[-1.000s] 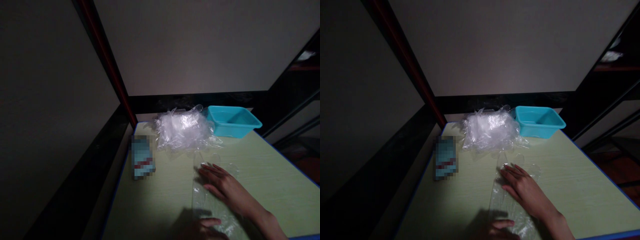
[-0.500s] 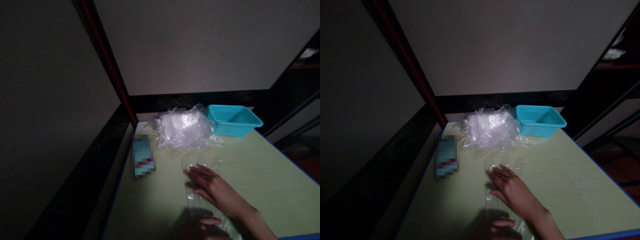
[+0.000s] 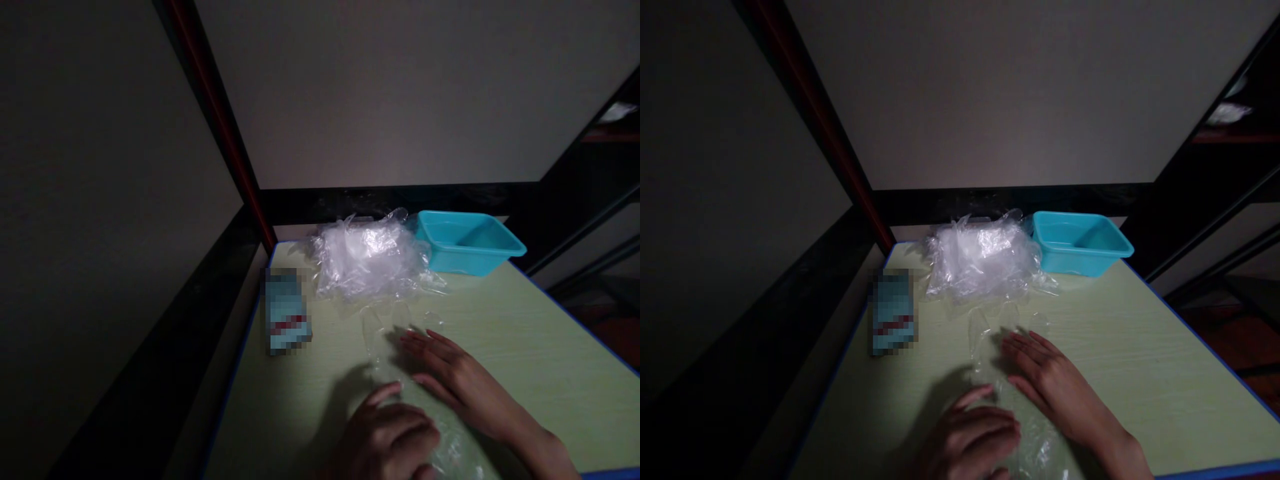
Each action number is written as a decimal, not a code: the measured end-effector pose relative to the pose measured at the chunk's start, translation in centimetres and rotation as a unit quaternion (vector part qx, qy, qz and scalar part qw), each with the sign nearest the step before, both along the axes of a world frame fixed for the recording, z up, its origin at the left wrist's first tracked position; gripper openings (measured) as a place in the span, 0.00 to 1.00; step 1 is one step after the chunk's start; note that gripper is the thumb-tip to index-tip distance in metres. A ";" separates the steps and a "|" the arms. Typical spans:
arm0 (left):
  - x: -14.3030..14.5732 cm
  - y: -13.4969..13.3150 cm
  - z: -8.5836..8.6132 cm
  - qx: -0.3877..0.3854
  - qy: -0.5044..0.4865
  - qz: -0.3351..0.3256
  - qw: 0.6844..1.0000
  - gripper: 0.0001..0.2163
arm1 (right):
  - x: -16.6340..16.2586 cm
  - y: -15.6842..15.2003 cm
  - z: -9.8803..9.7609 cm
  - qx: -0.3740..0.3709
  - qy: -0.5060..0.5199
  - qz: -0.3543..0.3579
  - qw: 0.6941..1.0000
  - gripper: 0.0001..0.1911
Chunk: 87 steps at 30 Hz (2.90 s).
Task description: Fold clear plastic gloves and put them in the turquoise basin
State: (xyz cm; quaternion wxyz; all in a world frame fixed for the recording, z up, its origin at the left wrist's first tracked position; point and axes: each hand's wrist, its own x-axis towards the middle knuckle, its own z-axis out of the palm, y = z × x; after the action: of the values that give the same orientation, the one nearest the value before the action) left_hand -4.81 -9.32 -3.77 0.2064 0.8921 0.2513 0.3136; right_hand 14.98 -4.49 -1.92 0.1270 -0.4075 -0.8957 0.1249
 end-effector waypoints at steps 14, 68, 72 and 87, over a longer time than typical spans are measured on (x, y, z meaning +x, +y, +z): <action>-2.3 1.6 0.1 -0.084 0.178 0.233 0.952 0.26 | 3.8 -2.1 -2.0 0.050 0.001 -0.107 0.993 0.23; -2.3 1.4 -0.6 -0.011 0.292 0.124 0.948 0.36 | 0.7 -2.5 -3.0 0.048 -0.044 -0.006 0.998 0.38; -2.5 1.3 -0.5 -0.018 0.301 0.099 0.948 0.38 | 0.7 -3.1 -3.0 0.052 -0.065 -0.009 0.997 0.39; -2.6 1.5 -0.8 -0.005 0.297 0.161 0.941 0.37 | 0.9 0.5 -1.8 0.016 -0.052 -0.011 0.998 0.35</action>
State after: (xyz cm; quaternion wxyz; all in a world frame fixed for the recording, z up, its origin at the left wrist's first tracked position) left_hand -7.36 -7.83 -4.61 0.0736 0.8914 0.4430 0.0617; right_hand 15.88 -3.96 -3.70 0.0881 -0.4212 -0.8984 0.0883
